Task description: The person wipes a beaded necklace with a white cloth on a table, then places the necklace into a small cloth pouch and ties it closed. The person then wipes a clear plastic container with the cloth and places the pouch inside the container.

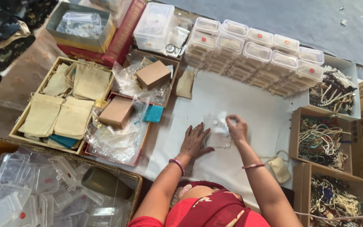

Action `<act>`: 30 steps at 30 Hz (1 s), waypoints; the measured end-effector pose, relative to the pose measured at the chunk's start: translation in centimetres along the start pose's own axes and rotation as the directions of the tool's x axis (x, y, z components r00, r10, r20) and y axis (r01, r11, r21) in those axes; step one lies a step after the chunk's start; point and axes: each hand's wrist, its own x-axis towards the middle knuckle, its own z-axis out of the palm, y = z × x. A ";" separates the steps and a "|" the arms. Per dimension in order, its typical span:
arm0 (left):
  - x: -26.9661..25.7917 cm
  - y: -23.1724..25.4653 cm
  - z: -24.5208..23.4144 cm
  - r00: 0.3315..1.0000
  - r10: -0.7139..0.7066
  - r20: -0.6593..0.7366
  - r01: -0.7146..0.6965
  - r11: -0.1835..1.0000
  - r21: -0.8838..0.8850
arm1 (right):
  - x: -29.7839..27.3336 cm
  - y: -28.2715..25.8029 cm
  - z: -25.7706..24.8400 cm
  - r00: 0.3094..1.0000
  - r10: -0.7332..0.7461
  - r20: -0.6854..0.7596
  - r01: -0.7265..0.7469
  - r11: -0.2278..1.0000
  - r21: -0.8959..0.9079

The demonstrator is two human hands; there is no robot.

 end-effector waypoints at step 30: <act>0.3 -1.1 2.5 0.997 0.040 -0.059 -0.034 0.994 0.106 | 2.0 3.3 5.0 0.861 -0.474 0.186 0.459 0.567 -0.684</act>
